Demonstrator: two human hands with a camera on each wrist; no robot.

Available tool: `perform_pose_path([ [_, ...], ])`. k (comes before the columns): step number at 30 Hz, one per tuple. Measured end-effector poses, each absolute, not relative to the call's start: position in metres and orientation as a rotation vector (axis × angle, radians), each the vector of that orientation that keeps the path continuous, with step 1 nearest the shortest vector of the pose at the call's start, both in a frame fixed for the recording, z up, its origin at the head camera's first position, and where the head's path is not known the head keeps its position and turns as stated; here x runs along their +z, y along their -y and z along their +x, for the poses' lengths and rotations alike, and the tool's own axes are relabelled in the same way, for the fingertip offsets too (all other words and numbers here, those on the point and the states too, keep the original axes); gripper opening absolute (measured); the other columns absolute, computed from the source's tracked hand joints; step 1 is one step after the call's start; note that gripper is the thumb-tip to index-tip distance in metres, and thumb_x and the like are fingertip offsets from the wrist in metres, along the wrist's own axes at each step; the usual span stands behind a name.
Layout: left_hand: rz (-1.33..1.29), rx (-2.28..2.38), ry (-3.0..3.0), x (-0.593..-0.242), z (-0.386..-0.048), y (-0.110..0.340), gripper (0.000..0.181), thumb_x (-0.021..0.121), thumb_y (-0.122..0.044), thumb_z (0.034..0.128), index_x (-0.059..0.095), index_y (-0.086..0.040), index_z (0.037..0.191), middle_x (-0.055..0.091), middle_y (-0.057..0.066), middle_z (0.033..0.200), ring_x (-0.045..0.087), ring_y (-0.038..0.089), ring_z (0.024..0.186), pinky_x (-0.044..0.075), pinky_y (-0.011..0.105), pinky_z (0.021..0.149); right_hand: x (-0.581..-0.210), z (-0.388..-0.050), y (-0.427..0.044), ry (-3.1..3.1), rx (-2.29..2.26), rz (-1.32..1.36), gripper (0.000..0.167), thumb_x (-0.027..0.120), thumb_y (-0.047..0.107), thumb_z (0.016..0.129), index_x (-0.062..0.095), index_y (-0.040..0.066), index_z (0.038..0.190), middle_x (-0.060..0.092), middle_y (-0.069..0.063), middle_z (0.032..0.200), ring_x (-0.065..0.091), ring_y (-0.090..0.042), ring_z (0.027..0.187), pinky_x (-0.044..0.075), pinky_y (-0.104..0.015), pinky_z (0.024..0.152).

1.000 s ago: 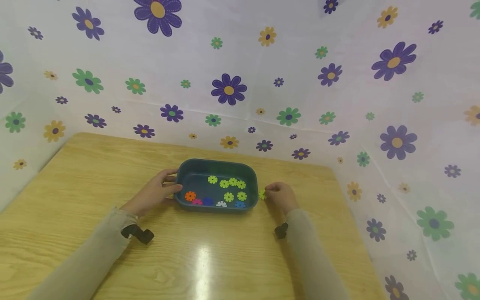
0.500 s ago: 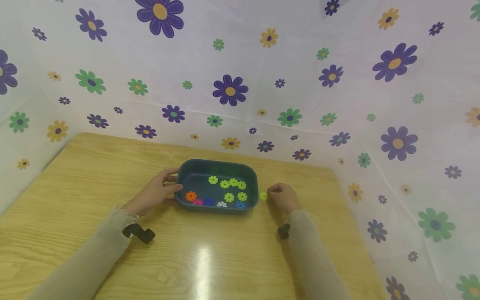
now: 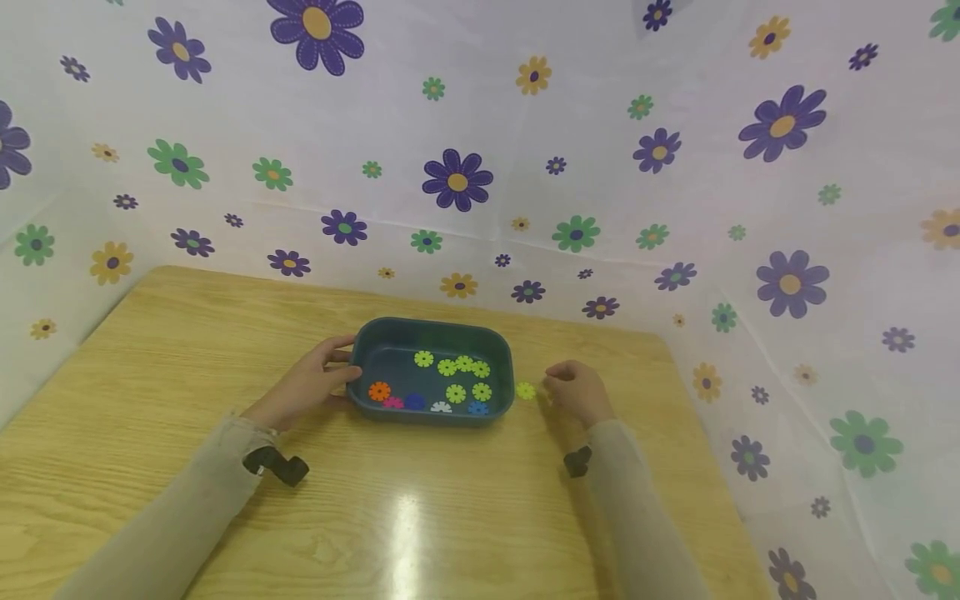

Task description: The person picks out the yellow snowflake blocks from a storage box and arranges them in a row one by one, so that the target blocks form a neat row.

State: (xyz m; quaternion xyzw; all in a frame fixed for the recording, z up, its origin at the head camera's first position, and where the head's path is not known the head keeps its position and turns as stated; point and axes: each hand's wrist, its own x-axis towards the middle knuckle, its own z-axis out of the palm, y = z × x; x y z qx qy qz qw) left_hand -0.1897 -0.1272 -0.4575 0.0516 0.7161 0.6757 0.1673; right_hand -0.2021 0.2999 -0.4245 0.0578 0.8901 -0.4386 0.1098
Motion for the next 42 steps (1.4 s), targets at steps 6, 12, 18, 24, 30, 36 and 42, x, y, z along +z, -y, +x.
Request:
perform_pose_path([
  [6, 0.135, 1.930, -2.022, -0.457, -0.191, 0.128, 0.067, 0.056, -0.009, 0.1063, 0.023, -0.012, 0.164, 0.039, 0.028, 0.152, 0.053, 0.046, 0.131, 0.062, 0.050, 0.089, -0.421, -0.201, -0.299, -2.667, -1.250, 0.149, 0.036, 0.060, 0.018, 0.105, 0.059, -0.005, 0.132, 0.061, -0.024, 0.133, 0.063, -0.036, 0.115, 0.057, -0.045, 0.099],
  [12, 0.118, 1.920, -2.045, -0.458, -0.191, 0.128, 0.066, 0.057, -0.008, 0.1056, 0.025, -0.012, 0.164, 0.040, 0.028, 0.150, 0.057, 0.045, 0.126, 0.062, 0.050, 0.088, -0.415, -0.199, -0.299, -2.661, -1.273, 0.127, 0.039, 0.060, 0.020, 0.106, 0.056, -0.005, 0.136, 0.060, -0.024, 0.136, 0.059, -0.040, 0.123, 0.052, -0.051, 0.106],
  [18, 0.107, 1.915, -2.057, -0.457, -0.191, 0.127, 0.066, 0.056, -0.008, 0.1056, 0.025, -0.012, 0.164, 0.040, 0.027, 0.150, 0.056, 0.045, 0.127, 0.062, 0.050, 0.087, -0.407, -0.198, -0.292, -2.664, -1.311, 0.077, 0.043, 0.061, 0.021, 0.105, 0.054, -0.005, 0.139, 0.059, -0.023, 0.137, 0.059, -0.037, 0.125, 0.054, -0.047, 0.105],
  [24, 0.110, 1.908, -2.067, -0.456, -0.191, 0.128, 0.065, 0.055, -0.009, 0.1058, 0.026, -0.011, 0.163, 0.041, 0.027, 0.149, 0.055, 0.044, 0.128, 0.062, 0.050, 0.087, -0.400, -0.199, -0.279, -2.670, -1.332, 0.010, 0.053, 0.062, 0.031, 0.105, 0.052, 0.000, 0.146, 0.056, -0.021, 0.143, 0.059, -0.040, 0.127, 0.051, -0.051, 0.108],
  [30, 0.110, 1.904, -2.069, -0.455, -0.191, 0.128, 0.064, 0.055, -0.009, 0.1060, 0.026, -0.011, 0.163, 0.041, 0.027, 0.150, 0.055, 0.044, 0.128, 0.062, 0.049, 0.088, -0.396, -0.202, -0.255, -2.703, -1.304, -0.055, 0.051, 0.064, 0.031, 0.104, 0.054, 0.003, 0.145, 0.057, -0.019, 0.144, 0.061, -0.039, 0.126, 0.049, -0.055, 0.108],
  [36, 0.099, 1.911, -2.063, -0.456, -0.191, 0.128, 0.065, 0.056, -0.009, 0.1056, 0.026, -0.012, 0.163, 0.040, 0.027, 0.150, 0.056, 0.044, 0.127, 0.062, 0.050, 0.088, -0.394, -0.207, -0.228, -2.748, -1.314, -0.118, 0.045, 0.068, 0.025, 0.102, 0.058, 0.004, 0.141, 0.060, -0.018, 0.141, 0.058, -0.036, 0.129, 0.052, -0.054, 0.107],
  [42, 0.093, 1.917, -2.065, -0.457, -0.192, 0.128, 0.064, 0.056, -0.009, 0.1052, 0.027, -0.013, 0.162, 0.040, 0.026, 0.149, 0.057, 0.043, 0.126, 0.062, 0.049, 0.088, -0.396, -0.214, -0.203, -2.798, -1.245, -0.157, 0.042, 0.069, 0.024, 0.101, 0.061, 0.006, 0.138, 0.062, -0.015, 0.136, 0.060, -0.034, 0.125, 0.053, -0.053, 0.104],
])
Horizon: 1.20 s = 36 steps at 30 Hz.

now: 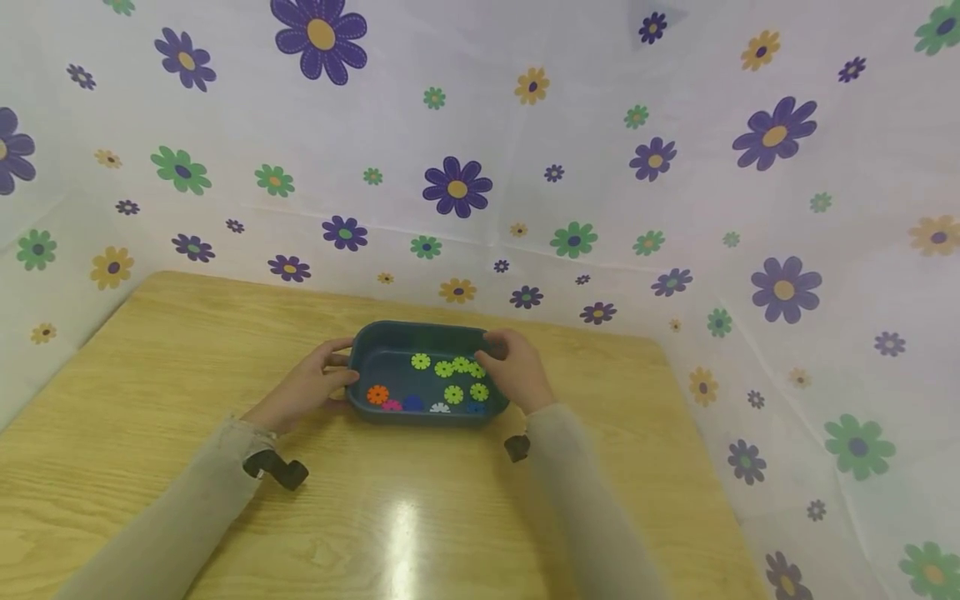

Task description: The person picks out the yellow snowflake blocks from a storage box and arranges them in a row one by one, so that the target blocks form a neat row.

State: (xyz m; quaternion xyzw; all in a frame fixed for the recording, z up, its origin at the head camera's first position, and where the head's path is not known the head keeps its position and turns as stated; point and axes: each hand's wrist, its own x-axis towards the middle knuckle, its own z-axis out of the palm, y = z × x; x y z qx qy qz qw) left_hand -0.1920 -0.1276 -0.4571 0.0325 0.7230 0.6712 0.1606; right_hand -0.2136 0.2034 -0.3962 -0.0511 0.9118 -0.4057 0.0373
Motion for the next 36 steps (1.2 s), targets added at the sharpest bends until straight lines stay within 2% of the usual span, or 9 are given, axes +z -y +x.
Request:
perform_pose_path([
  [9, 0.093, 1.922, -2.057, -0.459, -0.192, 0.128, 0.064, 0.056, -0.010, 0.1055, 0.027, -0.012, 0.162, 0.041, 0.026, 0.149, 0.057, 0.043, 0.125, 0.062, 0.050, 0.087, -0.417, -0.221, -0.174, -2.669, -1.021, -0.154, 0.033, 0.072, 0.017, 0.098, 0.066, 0.006, 0.128, 0.067, -0.012, 0.125, 0.066, -0.027, 0.109, 0.058, -0.045, 0.095],
  [19, 0.091, 1.938, -2.037, -0.458, -0.191, 0.127, 0.064, 0.056, -0.009, 0.1050, 0.028, -0.012, 0.162, 0.041, 0.027, 0.148, 0.059, 0.044, 0.122, 0.063, 0.049, 0.087, -0.436, -0.226, -0.157, -2.715, -0.798, -0.200, 0.027, 0.078, 0.013, 0.092, 0.071, 0.006, 0.117, 0.069, -0.008, 0.109, 0.064, -0.022, 0.098, 0.056, -0.044, 0.094],
  [28, 0.099, 1.935, -2.048, -0.460, -0.192, 0.127, 0.064, 0.056, -0.010, 0.1056, 0.026, -0.012, 0.163, 0.040, 0.027, 0.149, 0.058, 0.045, 0.125, 0.062, 0.050, 0.088, -0.438, -0.225, -0.151, -2.702, -0.794, -0.222, 0.022, 0.079, 0.015, 0.091, 0.068, 0.008, 0.109, 0.067, -0.006, 0.101, 0.062, -0.020, 0.092, 0.055, -0.042, 0.089],
  [36, 0.099, 1.933, -2.055, -0.459, -0.191, 0.127, 0.063, 0.056, -0.009, 0.1056, 0.028, -0.011, 0.162, 0.039, 0.027, 0.149, 0.059, 0.045, 0.124, 0.062, 0.050, 0.088, -0.437, -0.225, -0.150, -2.696, -0.785, -0.240, 0.029, 0.082, 0.019, 0.089, 0.066, 0.007, 0.110, 0.065, -0.006, 0.101, 0.061, -0.020, 0.093, 0.055, -0.041, 0.090],
])
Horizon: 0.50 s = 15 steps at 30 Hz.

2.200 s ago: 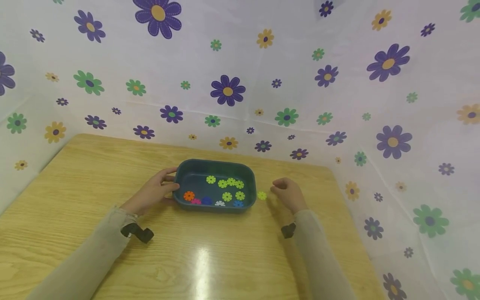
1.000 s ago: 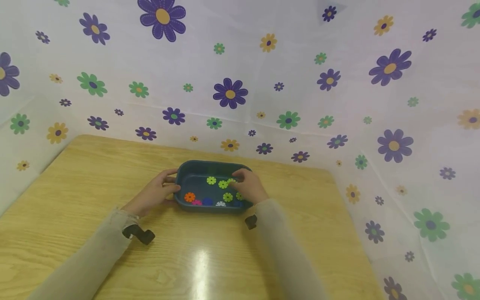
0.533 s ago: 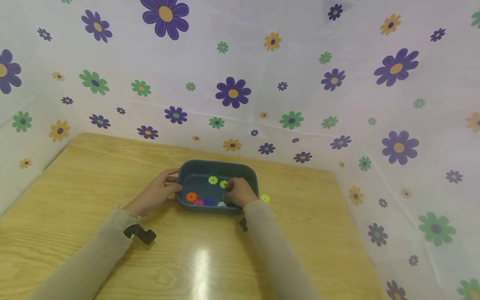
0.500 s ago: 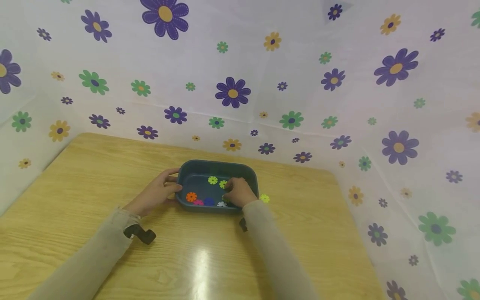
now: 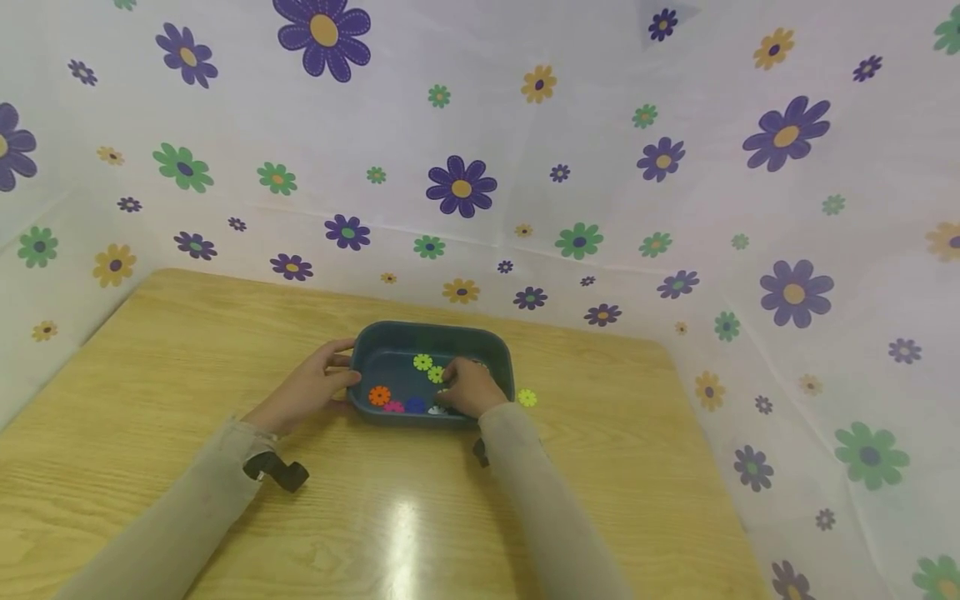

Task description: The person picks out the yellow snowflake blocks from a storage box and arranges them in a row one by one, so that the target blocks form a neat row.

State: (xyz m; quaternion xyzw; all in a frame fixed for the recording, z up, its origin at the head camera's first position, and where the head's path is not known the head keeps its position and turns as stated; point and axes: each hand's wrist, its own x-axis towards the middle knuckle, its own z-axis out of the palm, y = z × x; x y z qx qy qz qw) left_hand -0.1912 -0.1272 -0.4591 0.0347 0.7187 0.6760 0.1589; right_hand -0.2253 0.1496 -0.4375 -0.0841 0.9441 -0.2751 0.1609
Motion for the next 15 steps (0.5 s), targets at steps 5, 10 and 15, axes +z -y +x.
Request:
perform_pose_path([
  [5, 0.102, 1.934, -2.055, -0.4594, -0.1908, 0.1271, 0.062, 0.055, -0.009, 0.1058, 0.028, -0.010, 0.162, 0.039, 0.027, 0.150, 0.058, 0.045, 0.125, 0.062, 0.049, 0.088, -0.4362, -0.2254, -0.1495, -2.680, -0.785, -0.248, 0.028, 0.082, 0.018, 0.089, 0.065, 0.006, 0.109, 0.064, -0.006, 0.100, 0.060, -0.020, 0.092, 0.054, -0.040, 0.089],
  [10, 0.099, 1.929, -2.061, -0.4589, -0.1899, 0.1274, 0.062, 0.055, -0.009, 0.1060, 0.028, -0.010, 0.162, 0.040, 0.027, 0.150, 0.059, 0.045, 0.124, 0.062, 0.050, 0.088, -0.4374, -0.2263, -0.1501, -2.667, -0.789, -0.265, 0.021, 0.081, 0.017, 0.090, 0.066, 0.008, 0.103, 0.064, -0.005, 0.096, 0.059, -0.019, 0.088, 0.054, -0.038, 0.085],
  [15, 0.108, 1.943, -2.045, -0.4583, -0.1890, 0.1276, 0.061, 0.055, -0.010, 0.1062, 0.028, -0.010, 0.161, 0.040, 0.028, 0.150, 0.060, 0.046, 0.123, 0.062, 0.051, 0.089, -0.4380, -0.2258, -0.1516, -2.661, -0.841, -0.288, 0.006, 0.076, 0.012, 0.093, 0.071, 0.010, 0.097, 0.065, -0.003, 0.092, 0.059, -0.017, 0.082, 0.052, -0.033, 0.076],
])
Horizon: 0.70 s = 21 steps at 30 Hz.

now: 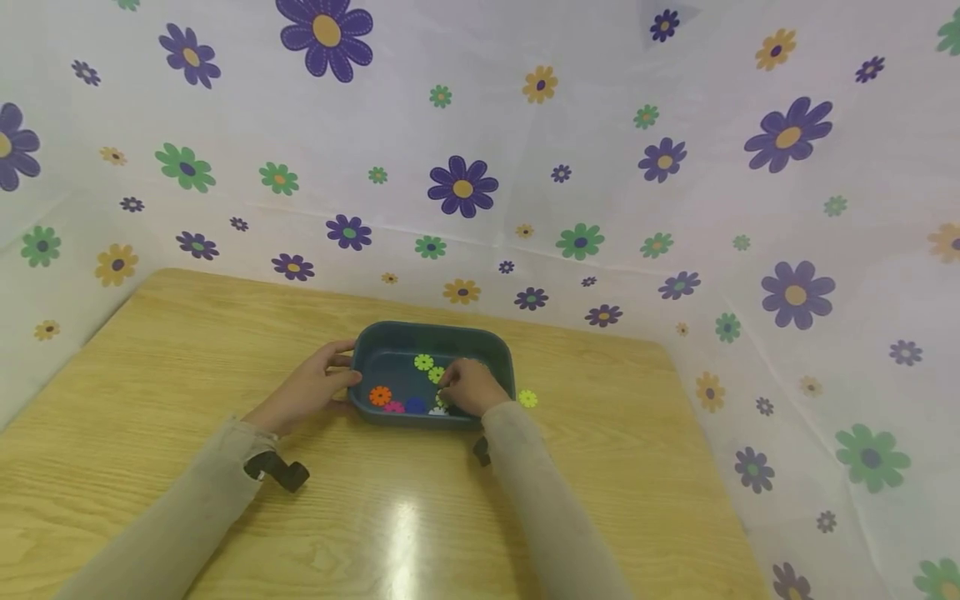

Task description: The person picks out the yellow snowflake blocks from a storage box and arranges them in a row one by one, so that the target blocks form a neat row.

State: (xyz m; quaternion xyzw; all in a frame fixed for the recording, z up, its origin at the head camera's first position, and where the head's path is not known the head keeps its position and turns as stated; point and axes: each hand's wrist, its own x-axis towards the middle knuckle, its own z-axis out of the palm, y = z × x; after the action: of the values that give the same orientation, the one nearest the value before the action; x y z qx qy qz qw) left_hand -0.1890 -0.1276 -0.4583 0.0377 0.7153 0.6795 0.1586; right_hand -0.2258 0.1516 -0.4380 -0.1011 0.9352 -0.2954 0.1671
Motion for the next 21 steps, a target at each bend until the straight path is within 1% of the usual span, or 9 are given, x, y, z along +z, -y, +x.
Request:
perform_pose_path([
  [2, 0.113, 1.946, -2.039, -0.4582, -0.1888, 0.1279, 0.061, 0.055, -0.010, 0.1061, 0.028, -0.009, 0.161, 0.040, 0.028, 0.150, 0.060, 0.046, 0.123, 0.062, 0.051, 0.089, -0.4379, -0.2258, -0.1521, -2.642, -0.882, -0.294, 0.005, 0.074, 0.008, 0.093, 0.072, 0.009, 0.098, 0.065, -0.003, 0.092, 0.058, -0.017, 0.083, 0.052, -0.032, 0.076],
  [5, 0.116, 1.942, -2.043, -0.4580, -0.1890, 0.1284, 0.061, 0.056, -0.010, 0.1058, 0.029, -0.009, 0.161, 0.040, 0.027, 0.150, 0.059, 0.046, 0.125, 0.062, 0.050, 0.090, -0.4369, -0.2256, -0.1527, -2.602, -0.967, -0.292, 0.010, 0.073, 0.005, 0.093, 0.073, 0.007, 0.103, 0.067, -0.004, 0.095, 0.060, -0.017, 0.087, 0.054, -0.032, 0.079],
  [8, 0.122, 1.935, -2.050, -0.4569, -0.1900, 0.1283, 0.062, 0.056, -0.009, 0.1055, 0.029, -0.008, 0.161, 0.041, 0.027, 0.150, 0.057, 0.045, 0.128, 0.062, 0.050, 0.089, -0.4358, -0.2248, -0.1543, -2.564, -1.055, -0.277, 0.014, 0.071, 0.004, 0.094, 0.073, 0.006, 0.107, 0.069, -0.005, 0.099, 0.063, -0.017, 0.091, 0.056, -0.034, 0.083],
  [10, 0.126, 1.931, -2.054, -0.4561, -0.1909, 0.1278, 0.062, 0.056, -0.008, 0.1054, 0.029, -0.008, 0.161, 0.040, 0.027, 0.151, 0.056, 0.045, 0.129, 0.062, 0.049, 0.089, -0.4354, -0.2242, -0.1554, -2.550, -1.092, -0.270, 0.014, 0.069, 0.005, 0.095, 0.073, 0.006, 0.109, 0.071, -0.005, 0.100, 0.065, -0.017, 0.091, 0.057, -0.034, 0.083],
  [15, 0.118, 1.931, -2.053, -0.4573, -0.1919, 0.1275, 0.062, 0.057, -0.008, 0.1051, 0.029, -0.007, 0.161, 0.040, 0.027, 0.152, 0.056, 0.045, 0.129, 0.062, 0.049, 0.090, -0.4330, -0.2223, -0.1563, -2.540, -1.121, -0.242, 0.009, 0.068, 0.008, 0.097, 0.073, 0.006, 0.105, 0.071, -0.006, 0.096, 0.066, -0.017, 0.085, 0.057, -0.033, 0.078],
  [21, 0.109, 1.933, -2.054, -0.4596, -0.1920, 0.1278, 0.063, 0.057, -0.009, 0.1049, 0.029, -0.005, 0.161, 0.040, 0.027, 0.152, 0.057, 0.045, 0.128, 0.062, 0.049, 0.089, -0.4302, -0.2231, -0.1571, -2.563, -1.137, -0.218, 0.007, 0.071, 0.011, 0.097, 0.075, 0.006, 0.101, 0.073, -0.005, 0.093, 0.068, -0.017, 0.080, 0.060, -0.034, 0.077],
])
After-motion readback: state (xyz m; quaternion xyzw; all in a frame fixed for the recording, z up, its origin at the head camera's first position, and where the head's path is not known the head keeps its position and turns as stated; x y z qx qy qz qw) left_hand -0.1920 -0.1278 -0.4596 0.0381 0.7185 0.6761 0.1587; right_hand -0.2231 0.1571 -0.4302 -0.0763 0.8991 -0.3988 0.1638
